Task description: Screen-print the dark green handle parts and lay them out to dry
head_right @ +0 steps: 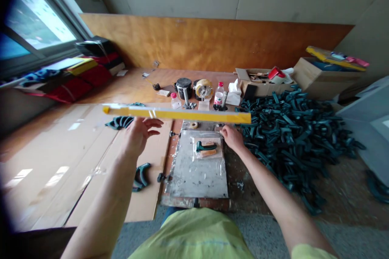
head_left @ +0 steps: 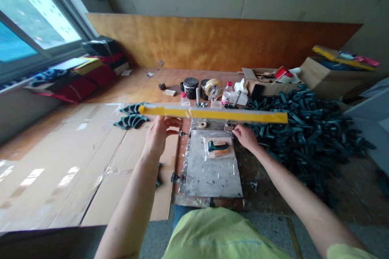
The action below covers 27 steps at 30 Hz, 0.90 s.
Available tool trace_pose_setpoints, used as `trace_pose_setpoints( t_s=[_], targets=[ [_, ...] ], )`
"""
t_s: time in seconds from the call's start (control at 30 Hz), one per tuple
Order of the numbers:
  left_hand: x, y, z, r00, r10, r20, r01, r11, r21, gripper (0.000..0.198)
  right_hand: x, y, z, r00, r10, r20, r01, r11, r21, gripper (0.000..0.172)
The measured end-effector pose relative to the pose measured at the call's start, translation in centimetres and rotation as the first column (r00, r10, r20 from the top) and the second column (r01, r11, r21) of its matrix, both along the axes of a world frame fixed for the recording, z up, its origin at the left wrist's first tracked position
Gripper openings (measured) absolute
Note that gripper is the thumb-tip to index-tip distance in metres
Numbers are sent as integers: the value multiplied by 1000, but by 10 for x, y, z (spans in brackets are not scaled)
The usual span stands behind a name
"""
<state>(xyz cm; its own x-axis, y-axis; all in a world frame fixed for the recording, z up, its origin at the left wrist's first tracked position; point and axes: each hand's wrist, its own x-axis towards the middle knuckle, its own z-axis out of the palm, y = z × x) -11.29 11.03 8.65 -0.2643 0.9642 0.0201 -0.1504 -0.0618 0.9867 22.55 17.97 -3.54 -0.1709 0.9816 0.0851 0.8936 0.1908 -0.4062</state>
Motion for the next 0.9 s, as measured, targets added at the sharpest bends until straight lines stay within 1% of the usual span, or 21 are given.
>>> trace_pose_setpoints(
  t_s=[0.07, 0.1, 0.17, 0.2, 0.23, 0.27, 0.3, 0.33, 0.37, 0.4, 0.47, 0.5, 0.53, 0.57, 0.6, 0.63, 0.67, 0.7, 0.77, 0.83, 0.9],
  targets=[
    [2, 13, 8, 999, 33, 11, -33, 999, 23, 56, -10, -21, -21, 984, 177, 8, -177, 984, -21, 19],
    [4, 15, 7, 998, 59, 31, -60, 998, 35, 55, -16, -29, -27, 967, 255, 18, -254, 967, -25, 24],
    [12, 7, -5, 991, 111, 80, -114, 993, 29, 53, -28, -40, -33, 943, 331, 39, -330, 944, -14, 24],
    [18, -2, -17, 991, 98, 96, -97, 995, -21, 52, -35, -46, -31, 947, 319, 40, -319, 948, 5, 20],
    [26, -15, -31, 993, 42, 106, -30, 993, -112, 53, -42, -52, -28, 955, 294, 32, -295, 955, 34, 15],
    [36, -30, -47, 992, -37, 123, 64, 972, -228, 53, -50, -59, -25, 961, 274, 20, -275, 959, 75, 13],
    [47, -46, -64, 977, -150, 151, 197, 905, -377, 55, -59, -69, -21, 962, 272, 11, -271, 954, 127, 11],
    [57, -62, -81, 955, -217, 203, 291, 823, -488, 56, -69, -80, -17, 955, 297, 13, -294, 938, 183, 10],
    [67, -77, -96, 944, -202, 261, 316, 781, -539, 55, -79, -93, -15, 935, 355, 30, -352, 908, 229, 11],
    [74, -90, -110, 936, -162, 312, 320, 760, -566, 51, -89, -104, -13, 897, 439, 56, -438, 861, 259, 13],
    [75, -110, -133, 926, -47, 374, 271, 771, -576, 41, -97, -121, -12, 784, 613, 101, -615, 745, 258, 19],
    [69, -118, -142, 927, 6, 375, 231, 779, -583, 37, -94, -123, -12, 744, 659, 112, -664, 712, 229, 21],
    [57, -125, -150, 933, 62, 354, 175, 782, -598, 34, -84, -121, -12, 751, 648, 123, -659, 731, 176, 24],
    [41, -132, -159, 942, 134, 309, 94, 777, -622, 32, -69, -114, -12, 804, 576, 146, -592, 798, 114, 25],
    [21, -141, -168, 945, 214, 249, -2, 761, -648, 31, -49, -103, -11, 869, 459, 185, -476, 878, 54, 27],
    [0, -151, -178, 935, 307, 177, -114, 734, -669, 29, -26, -89, -11, 927, 273, 256, -282, 959, -1, 29],
    [-22, -161, -188, 915, 389, 108, -213, 693, -689, 28, -1, -75, -11, 945, 122, 305, -126, 992, -8, 31],
    [-43, -172, -198, 898, 436, 53, -277, 656, -702, 28, 23, -61, -13, 941, 15, 338, -15, 1000, -5, 31],
    [-78, -191, -218, 865, 497, -65, -375, 556, -742, 30, 65, -41, -19, 894, -151, 423, 178, 984, -25, 29],
    [-101, -201, -235, 844, 516, -148, -419, 461, -782, 34, 95, -31, -28, 827, -219, 517, 306, 948, -87, 27],
    [-113, -201, -245, 840, 503, -203, -434, 398, -809, 34, 112, -29, -37, 802, -226, 553, 355, 925, -136, 26]
  ],
)
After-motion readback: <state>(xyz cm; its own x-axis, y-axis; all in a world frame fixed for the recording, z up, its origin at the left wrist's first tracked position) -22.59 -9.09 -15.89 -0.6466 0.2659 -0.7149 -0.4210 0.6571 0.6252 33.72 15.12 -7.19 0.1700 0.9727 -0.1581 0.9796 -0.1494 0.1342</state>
